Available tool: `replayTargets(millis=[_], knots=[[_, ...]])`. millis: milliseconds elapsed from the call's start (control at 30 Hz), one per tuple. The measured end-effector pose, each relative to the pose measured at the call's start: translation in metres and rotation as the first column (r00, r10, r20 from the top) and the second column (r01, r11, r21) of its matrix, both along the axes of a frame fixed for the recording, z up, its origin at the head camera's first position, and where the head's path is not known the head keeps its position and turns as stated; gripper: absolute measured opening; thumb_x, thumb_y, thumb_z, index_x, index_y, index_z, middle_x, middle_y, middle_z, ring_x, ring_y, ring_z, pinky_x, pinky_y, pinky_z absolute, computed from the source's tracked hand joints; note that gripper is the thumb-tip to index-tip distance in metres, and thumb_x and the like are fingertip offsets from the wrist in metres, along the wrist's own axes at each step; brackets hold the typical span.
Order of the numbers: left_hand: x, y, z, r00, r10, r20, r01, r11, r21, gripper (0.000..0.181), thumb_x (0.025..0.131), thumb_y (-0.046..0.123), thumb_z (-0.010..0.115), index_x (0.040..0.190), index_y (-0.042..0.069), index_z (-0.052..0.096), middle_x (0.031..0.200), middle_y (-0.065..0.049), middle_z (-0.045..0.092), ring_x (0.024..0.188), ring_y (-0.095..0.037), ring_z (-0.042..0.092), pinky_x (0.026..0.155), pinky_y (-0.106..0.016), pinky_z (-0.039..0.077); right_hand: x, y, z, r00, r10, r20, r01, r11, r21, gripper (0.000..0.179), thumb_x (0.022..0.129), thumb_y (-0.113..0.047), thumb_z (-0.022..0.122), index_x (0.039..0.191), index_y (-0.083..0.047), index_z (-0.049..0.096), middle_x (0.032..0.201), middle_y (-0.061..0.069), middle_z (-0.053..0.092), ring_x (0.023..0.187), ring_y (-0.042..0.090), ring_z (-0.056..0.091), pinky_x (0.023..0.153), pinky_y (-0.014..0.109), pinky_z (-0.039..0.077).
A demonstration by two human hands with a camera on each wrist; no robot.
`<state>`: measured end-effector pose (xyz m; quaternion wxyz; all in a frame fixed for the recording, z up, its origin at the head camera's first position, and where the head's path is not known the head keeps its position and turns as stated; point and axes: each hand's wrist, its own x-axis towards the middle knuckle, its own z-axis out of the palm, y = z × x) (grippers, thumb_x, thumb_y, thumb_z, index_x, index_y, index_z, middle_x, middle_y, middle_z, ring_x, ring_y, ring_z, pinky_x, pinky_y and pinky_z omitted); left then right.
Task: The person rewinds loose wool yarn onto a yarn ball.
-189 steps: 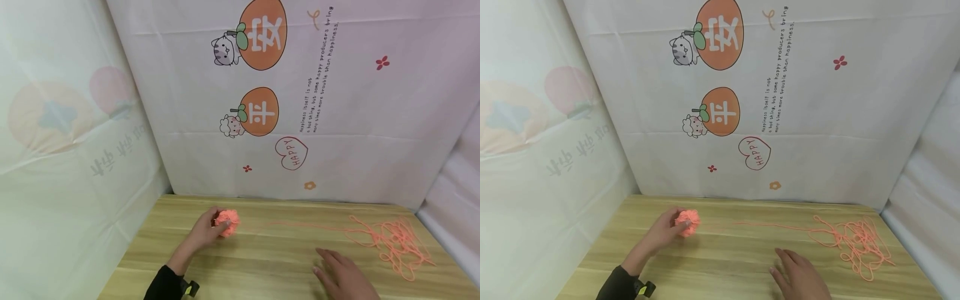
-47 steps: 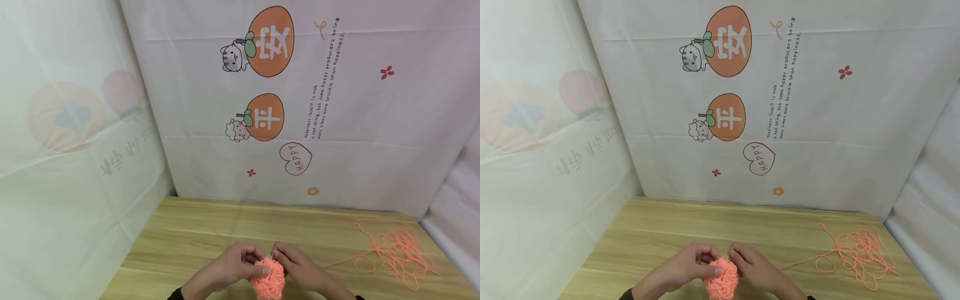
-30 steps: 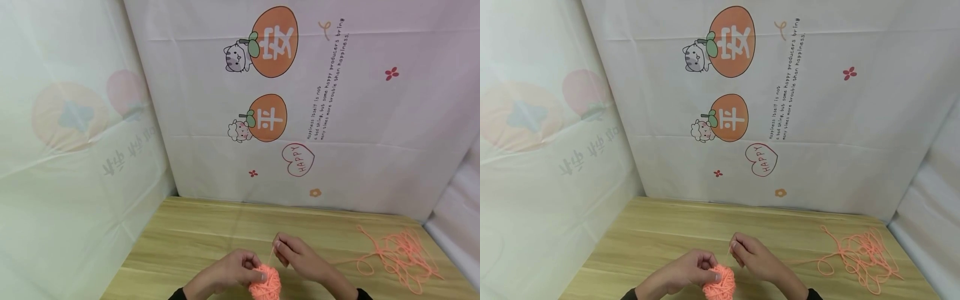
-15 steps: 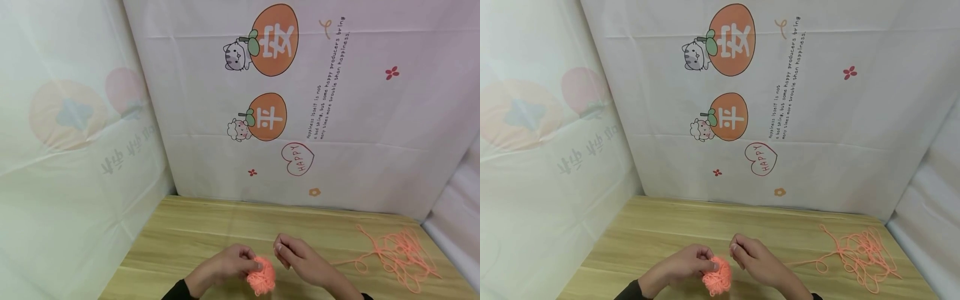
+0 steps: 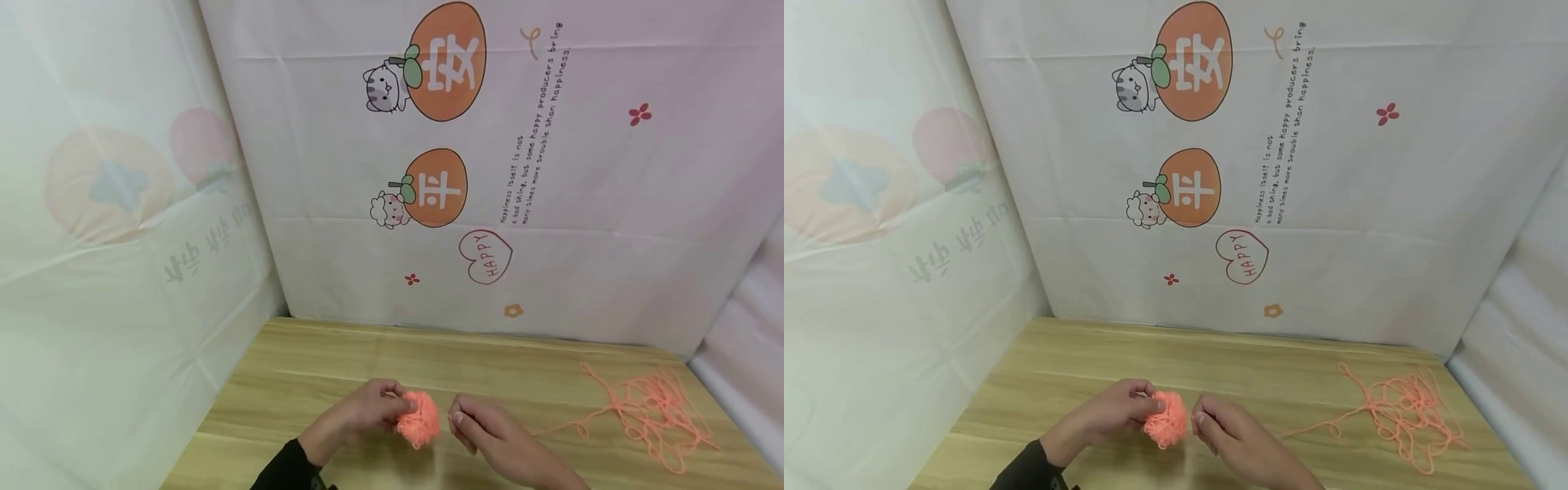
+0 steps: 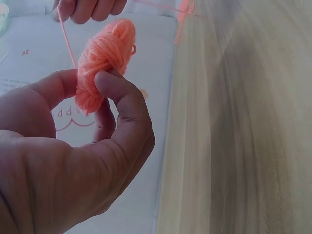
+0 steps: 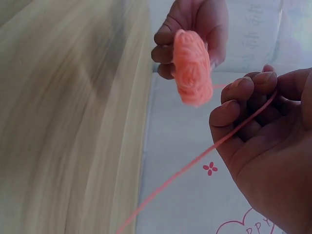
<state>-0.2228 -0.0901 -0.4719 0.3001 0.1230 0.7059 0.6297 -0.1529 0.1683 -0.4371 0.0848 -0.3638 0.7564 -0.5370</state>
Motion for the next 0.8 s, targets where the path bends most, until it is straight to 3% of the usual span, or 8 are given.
replayTargets(millis=[200, 300, 567, 800], knots=[[-0.006, -0.002, 0.001, 0.997, 0.073, 0.005, -0.073, 0.997, 0.038, 0.033, 0.089, 0.029, 0.069, 0.105, 0.001, 0.06, 0.085, -0.008, 0.068, 0.071, -0.017, 0.063, 0.06, -0.032, 0.053, 0.011, -0.001, -0.006, 0.992, 0.043, 0.116, -0.045, 0.999, 0.01, 0.028, 0.109, -0.017, 0.031, 0.092, -0.009, 0.052, 0.072, 0.011, 0.046, 0.062, 0.014, 0.046, 0.06, 0.03, 0.046], [-0.008, -0.002, 0.003, 0.995, 0.104, 0.005, -0.104, 0.991, 0.089, 0.036, 0.089, 0.029, 0.07, 0.107, 0.0, 0.059, 0.093, -0.013, 0.069, 0.079, -0.022, 0.067, 0.067, -0.036, 0.057, 0.013, -0.003, -0.012, 0.99, 0.077, 0.12, -0.077, 0.997, -0.008, 0.028, 0.109, -0.015, 0.031, 0.093, -0.01, 0.053, 0.07, 0.012, 0.046, 0.061, 0.017, 0.045, 0.061, 0.029, 0.046], [-0.012, 0.002, 0.018, 0.995, 0.097, 0.021, -0.099, 0.974, 0.203, 0.04, 0.09, 0.03, 0.07, 0.113, -0.001, 0.057, 0.103, -0.017, 0.069, 0.092, -0.028, 0.067, 0.077, -0.044, 0.057, 0.013, -0.005, -0.03, 0.989, 0.137, 0.056, -0.135, 0.99, -0.04, 0.029, 0.108, -0.005, 0.03, 0.095, -0.013, 0.054, 0.065, 0.003, 0.042, 0.057, 0.001, 0.038, 0.056, 0.016, 0.041], [-0.007, 0.006, 0.031, 0.999, 0.044, 0.011, -0.045, 0.951, 0.305, 0.041, 0.092, 0.027, 0.068, 0.12, 0.0, 0.055, 0.11, -0.018, 0.067, 0.096, -0.029, 0.065, 0.083, -0.047, 0.054, 0.012, -0.008, -0.038, 0.985, 0.156, 0.071, -0.151, 0.986, -0.068, 0.029, 0.108, -0.004, 0.029, 0.096, -0.008, 0.056, 0.064, 0.004, 0.041, 0.054, 0.001, 0.036, 0.051, 0.017, 0.039]])
